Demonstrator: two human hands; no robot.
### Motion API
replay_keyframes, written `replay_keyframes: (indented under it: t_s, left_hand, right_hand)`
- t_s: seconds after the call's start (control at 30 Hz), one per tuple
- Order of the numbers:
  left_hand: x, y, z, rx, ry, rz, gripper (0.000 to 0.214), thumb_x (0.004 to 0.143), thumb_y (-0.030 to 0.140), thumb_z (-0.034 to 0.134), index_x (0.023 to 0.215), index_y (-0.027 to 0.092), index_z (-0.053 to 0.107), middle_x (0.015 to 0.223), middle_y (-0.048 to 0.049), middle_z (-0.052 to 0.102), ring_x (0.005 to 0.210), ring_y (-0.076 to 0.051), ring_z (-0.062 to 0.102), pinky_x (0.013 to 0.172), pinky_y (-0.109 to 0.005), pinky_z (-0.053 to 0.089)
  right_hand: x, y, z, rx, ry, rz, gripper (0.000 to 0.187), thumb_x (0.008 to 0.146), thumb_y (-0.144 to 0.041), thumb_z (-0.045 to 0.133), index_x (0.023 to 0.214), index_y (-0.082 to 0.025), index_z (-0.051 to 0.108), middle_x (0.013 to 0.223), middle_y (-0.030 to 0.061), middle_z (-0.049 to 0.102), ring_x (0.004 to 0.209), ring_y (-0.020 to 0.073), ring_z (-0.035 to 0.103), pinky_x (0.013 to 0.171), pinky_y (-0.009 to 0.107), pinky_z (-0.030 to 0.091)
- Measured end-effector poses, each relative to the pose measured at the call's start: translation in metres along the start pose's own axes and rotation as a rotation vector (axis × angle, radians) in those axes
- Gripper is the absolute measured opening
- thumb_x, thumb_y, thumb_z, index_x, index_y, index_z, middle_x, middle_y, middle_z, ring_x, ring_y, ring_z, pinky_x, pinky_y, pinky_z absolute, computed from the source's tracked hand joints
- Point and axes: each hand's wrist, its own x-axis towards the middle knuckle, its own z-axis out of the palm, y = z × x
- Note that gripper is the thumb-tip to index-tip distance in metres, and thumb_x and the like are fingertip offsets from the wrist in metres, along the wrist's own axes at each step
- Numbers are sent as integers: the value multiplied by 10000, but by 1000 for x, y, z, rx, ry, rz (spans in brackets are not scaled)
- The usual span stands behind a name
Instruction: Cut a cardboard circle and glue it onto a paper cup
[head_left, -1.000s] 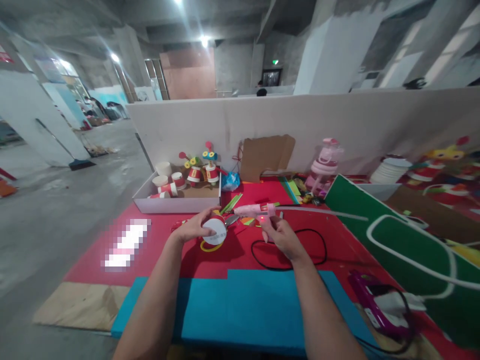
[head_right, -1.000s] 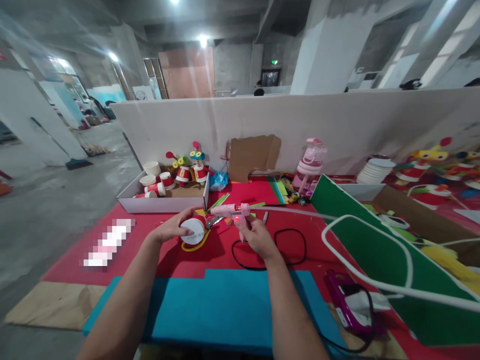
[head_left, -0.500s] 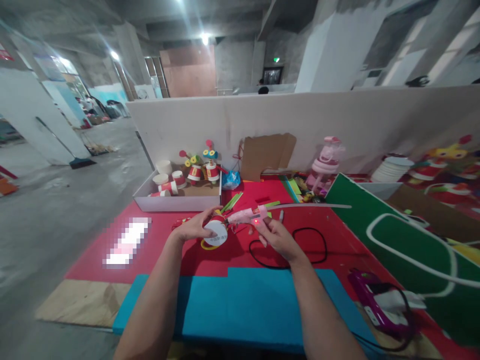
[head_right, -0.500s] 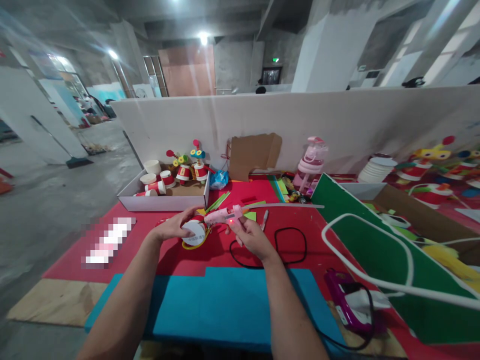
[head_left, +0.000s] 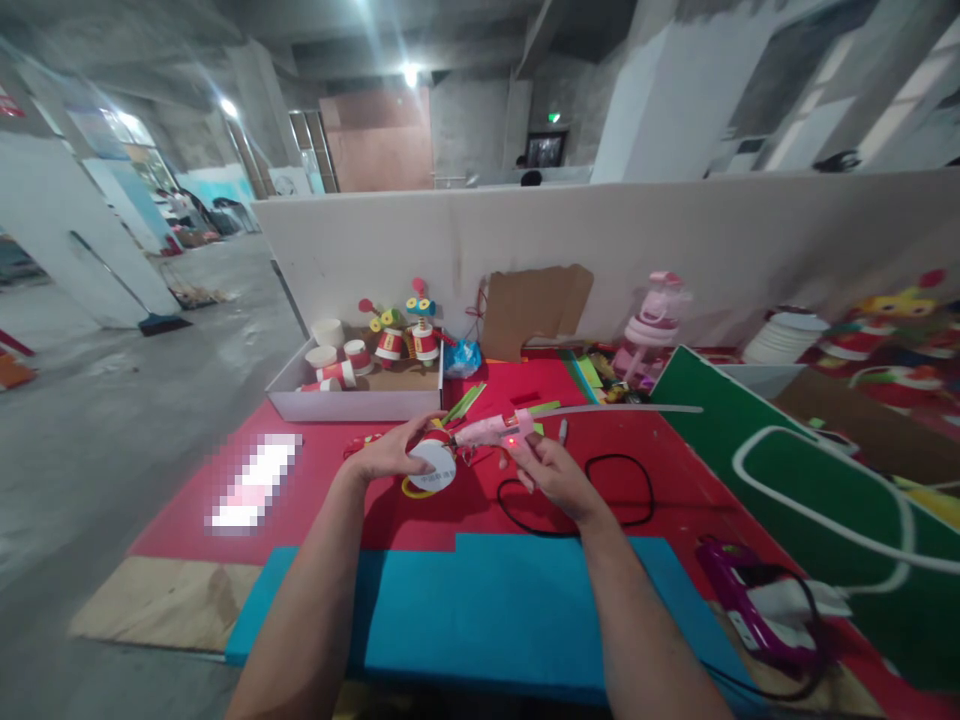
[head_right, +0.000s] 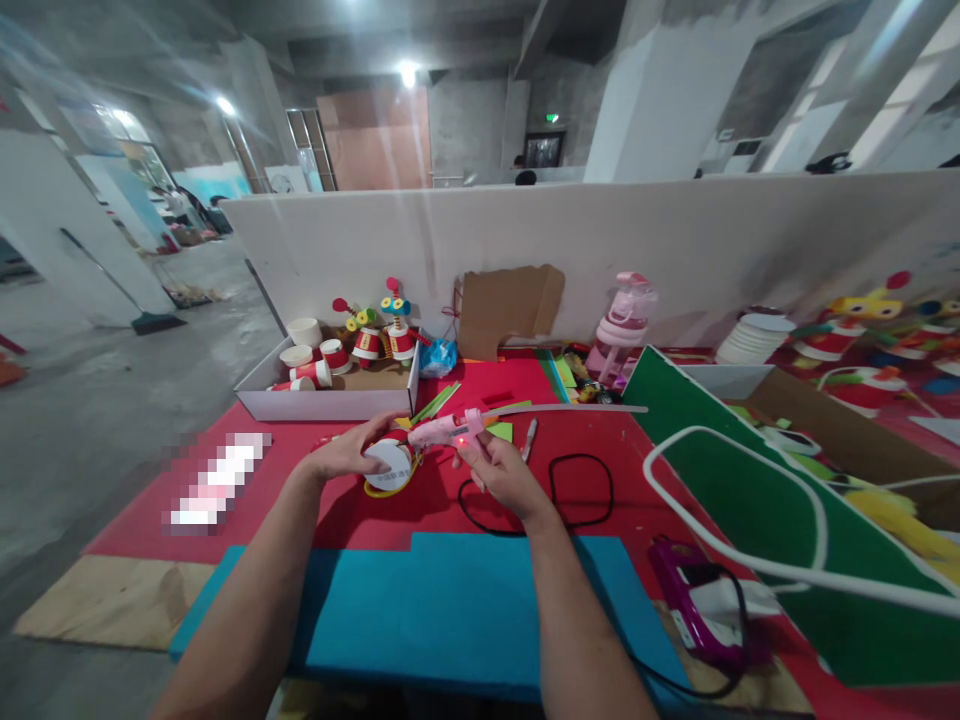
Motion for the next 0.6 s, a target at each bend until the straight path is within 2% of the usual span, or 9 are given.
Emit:
replay_keyframes:
  t_s: [0.6]
  left_hand:
    - [-1,1,-1,-1,-26,0,875,634,186,739,1437,250,396,1305,-89,569,1159,-278,565,936,-348,479]
  right_hand:
    - [-1,1,-4,-13,-34,-8,374,819,-530,617,824,-156,613,715,6,630,408,54,425,389,196,274]
